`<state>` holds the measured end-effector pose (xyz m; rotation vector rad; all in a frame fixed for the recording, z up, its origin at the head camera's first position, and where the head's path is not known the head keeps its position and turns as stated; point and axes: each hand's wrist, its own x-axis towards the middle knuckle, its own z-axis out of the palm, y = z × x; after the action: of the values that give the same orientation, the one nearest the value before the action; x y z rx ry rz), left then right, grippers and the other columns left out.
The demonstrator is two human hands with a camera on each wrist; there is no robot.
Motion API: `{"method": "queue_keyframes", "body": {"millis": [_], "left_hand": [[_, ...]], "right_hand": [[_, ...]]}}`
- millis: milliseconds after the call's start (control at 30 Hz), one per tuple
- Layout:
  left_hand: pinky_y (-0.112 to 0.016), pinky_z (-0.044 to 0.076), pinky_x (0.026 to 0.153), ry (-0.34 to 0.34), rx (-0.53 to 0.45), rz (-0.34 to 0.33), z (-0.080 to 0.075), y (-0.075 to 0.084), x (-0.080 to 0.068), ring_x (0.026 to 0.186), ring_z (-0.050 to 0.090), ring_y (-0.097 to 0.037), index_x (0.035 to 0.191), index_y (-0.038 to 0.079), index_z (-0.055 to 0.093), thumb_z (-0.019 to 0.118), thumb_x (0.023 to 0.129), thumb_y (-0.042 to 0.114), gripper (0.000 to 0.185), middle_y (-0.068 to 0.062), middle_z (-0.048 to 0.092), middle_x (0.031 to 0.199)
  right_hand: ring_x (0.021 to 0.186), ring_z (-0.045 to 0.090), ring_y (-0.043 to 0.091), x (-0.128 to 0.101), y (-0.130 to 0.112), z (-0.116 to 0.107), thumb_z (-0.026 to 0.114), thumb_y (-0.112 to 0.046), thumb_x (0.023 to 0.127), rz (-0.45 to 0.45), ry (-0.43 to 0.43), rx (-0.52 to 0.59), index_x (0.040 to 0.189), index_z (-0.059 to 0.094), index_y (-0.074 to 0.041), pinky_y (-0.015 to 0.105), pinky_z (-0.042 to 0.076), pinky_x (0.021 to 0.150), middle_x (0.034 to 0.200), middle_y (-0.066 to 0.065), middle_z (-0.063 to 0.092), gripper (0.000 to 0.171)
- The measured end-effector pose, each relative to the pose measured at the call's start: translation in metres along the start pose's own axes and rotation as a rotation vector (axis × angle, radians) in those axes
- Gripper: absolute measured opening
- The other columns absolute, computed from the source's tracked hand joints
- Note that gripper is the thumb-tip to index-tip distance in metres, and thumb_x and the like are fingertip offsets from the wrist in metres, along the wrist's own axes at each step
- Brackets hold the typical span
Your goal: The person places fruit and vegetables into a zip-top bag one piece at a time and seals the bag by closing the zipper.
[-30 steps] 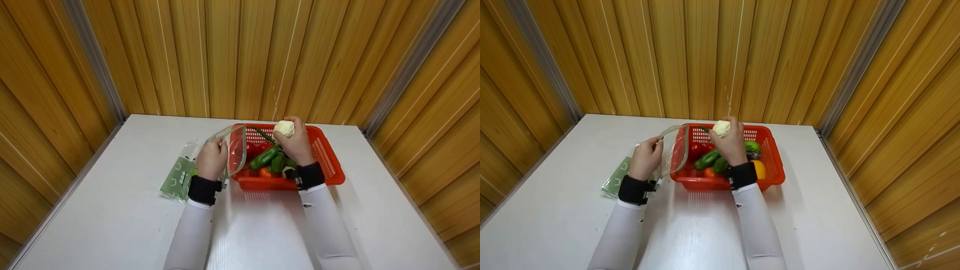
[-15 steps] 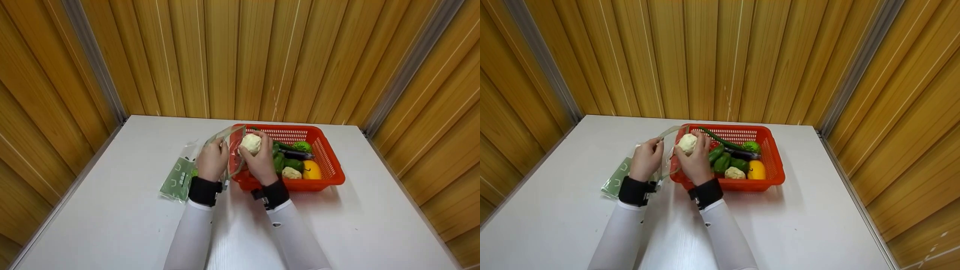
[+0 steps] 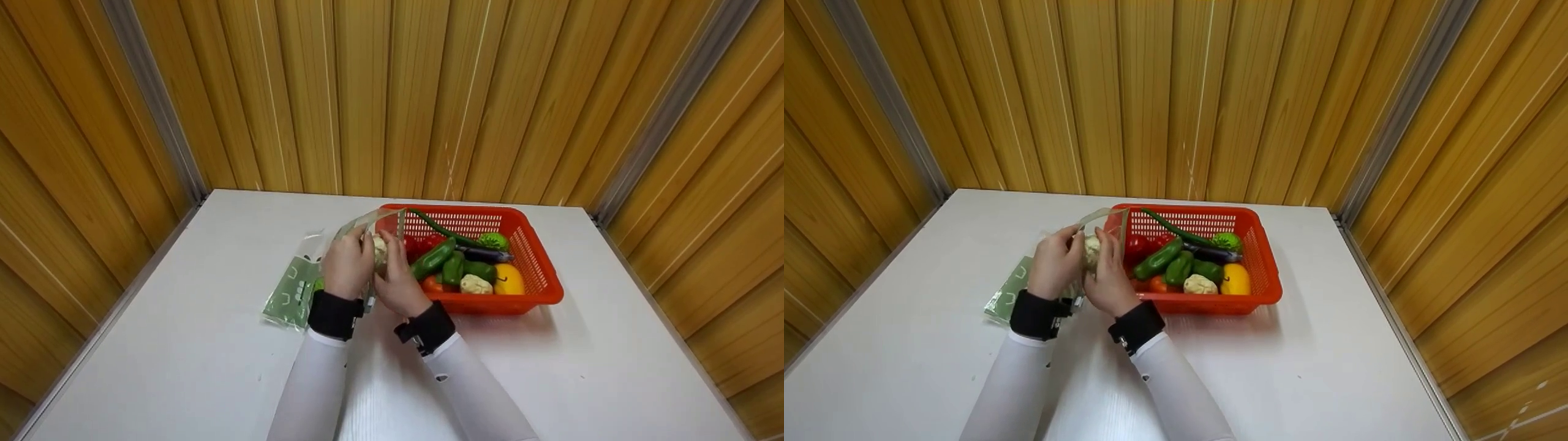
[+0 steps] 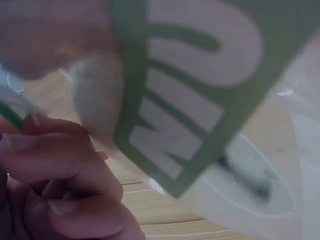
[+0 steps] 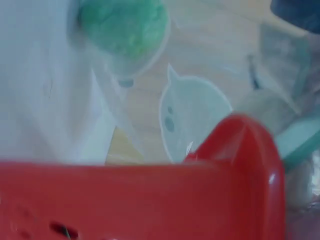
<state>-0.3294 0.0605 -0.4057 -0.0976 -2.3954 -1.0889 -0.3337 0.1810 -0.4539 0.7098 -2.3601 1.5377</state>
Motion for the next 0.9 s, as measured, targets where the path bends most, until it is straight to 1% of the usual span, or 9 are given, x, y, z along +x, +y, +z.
{"method": "queue_keyframes", "body": {"millis": [67, 167, 233, 300, 367, 467, 733, 833, 900], "left_hand": [[-0.052, 0.055, 0.064, 0.012, 0.006, -0.006, 0.0004, -0.0002, -0.0001, 0.072, 0.071, -0.037, 0.123, -0.001, 0.073, 0.059, 0.101, 0.016, 0.031, -0.025, 0.076, 0.099], [-0.054, 0.056, 0.068, 0.02, 0.003, -0.021, 0.0002, 0.0002, 0.0, 0.08, 0.073, -0.039, 0.124, 0.0, 0.073, 0.059, 0.102, 0.017, 0.032, -0.025, 0.076, 0.104], [-0.054, 0.057, 0.07, 0.023, 0.001, -0.023, -0.0005, 0.0004, 0.0, 0.085, 0.074, -0.039, 0.124, 0.0, 0.073, 0.059, 0.102, 0.018, 0.032, -0.024, 0.076, 0.108], [-0.054, 0.057, 0.071, 0.022, -0.003, -0.023, -0.0014, 0.0, 0.0002, 0.086, 0.074, -0.04, 0.124, 0.001, 0.073, 0.058, 0.102, 0.018, 0.032, -0.024, 0.076, 0.107], [-0.055, 0.056, 0.071, 0.023, -0.001, -0.018, -0.0027, -0.0006, 0.0004, 0.085, 0.074, -0.04, 0.122, 0.001, 0.074, 0.058, 0.103, 0.019, 0.031, -0.024, 0.077, 0.104], [-0.055, 0.056, 0.07, 0.03, 0.001, -0.018, -0.0035, -0.0015, 0.0011, 0.085, 0.073, -0.042, 0.119, 0.001, 0.075, 0.058, 0.102, 0.018, 0.029, -0.024, 0.077, 0.102], [-0.054, 0.056, 0.07, 0.027, 0.003, -0.01, -0.0035, -0.0023, 0.0019, 0.083, 0.073, -0.041, 0.119, 0.0, 0.075, 0.057, 0.103, 0.018, 0.03, -0.025, 0.076, 0.102], [-0.055, 0.056, 0.071, 0.019, -0.001, -0.016, -0.0042, -0.0023, 0.002, 0.083, 0.073, -0.041, 0.12, 0.0, 0.075, 0.057, 0.103, 0.019, 0.03, -0.025, 0.076, 0.102], [-0.056, 0.056, 0.071, 0.014, 0.014, -0.026, -0.0045, -0.0026, 0.0019, 0.085, 0.073, -0.041, 0.121, 0.002, 0.074, 0.057, 0.103, 0.02, 0.031, -0.025, 0.076, 0.104]], "right_hand": [[0.144, 0.042, 0.045, 0.0005, 0.0001, 0.0022, 0.059, 0.007, 0.095, 0.019, 0.014, 0.043, 0.152, 0.025, 0.005, 0.057, 0.038, 0.117, 0.157, 0.033, 0.033, 0.067], [0.134, 0.056, 0.045, 0.0007, -0.0004, 0.0049, 0.058, 0.007, 0.098, 0.034, 0.037, 0.066, 0.144, 0.038, 0.008, 0.052, 0.048, 0.109, 0.146, 0.033, 0.051, 0.051], [0.128, 0.061, 0.043, -0.0001, -0.0012, 0.0054, 0.057, 0.004, 0.1, 0.037, 0.024, 0.018, 0.136, 0.049, 0.009, 0.05, 0.051, 0.106, 0.137, 0.031, 0.06, 0.037], [0.123, 0.065, 0.042, -0.0012, -0.0028, 0.0049, 0.055, 0.002, 0.102, 0.035, -0.01, -0.02, 0.131, 0.058, 0.01, 0.051, 0.053, 0.103, 0.13, 0.03, 0.065, 0.031], [0.119, 0.067, 0.042, -0.0018, -0.0044, 0.004, 0.053, 0.0, 0.103, 0.033, -0.042, -0.04, 0.129, 0.061, 0.011, 0.051, 0.054, 0.101, 0.127, 0.03, 0.067, 0.029], [0.117, 0.067, 0.043, -0.002, -0.0062, 0.0031, 0.052, 0.001, 0.102, 0.025, -0.057, -0.038, 0.127, 0.062, 0.012, 0.052, 0.054, 0.1, 0.125, 0.031, 0.068, 0.029], [0.116, 0.069, 0.04, -0.0014, -0.0018, 0.0023, 0.054, 0.0, 0.1, 0.009, -0.046, -0.028, 0.122, 0.064, 0.007, 0.048, 0.056, 0.099, 0.121, 0.027, 0.07, 0.025], [0.116, 0.069, 0.039, -0.0016, -0.0023, 0.002, 0.054, 0.0, 0.1, 0.013, -0.04, -0.008, 0.121, 0.064, 0.005, 0.048, 0.056, 0.099, 0.12, 0.026, 0.07, 0.024], [0.116, 0.069, 0.038, -0.0015, -0.0022, 0.0018, 0.055, 0.0, 0.1, 0.014, -0.039, 0.004, 0.12, 0.065, 0.004, 0.048, 0.056, 0.1, 0.119, 0.025, 0.071, 0.023]]}}
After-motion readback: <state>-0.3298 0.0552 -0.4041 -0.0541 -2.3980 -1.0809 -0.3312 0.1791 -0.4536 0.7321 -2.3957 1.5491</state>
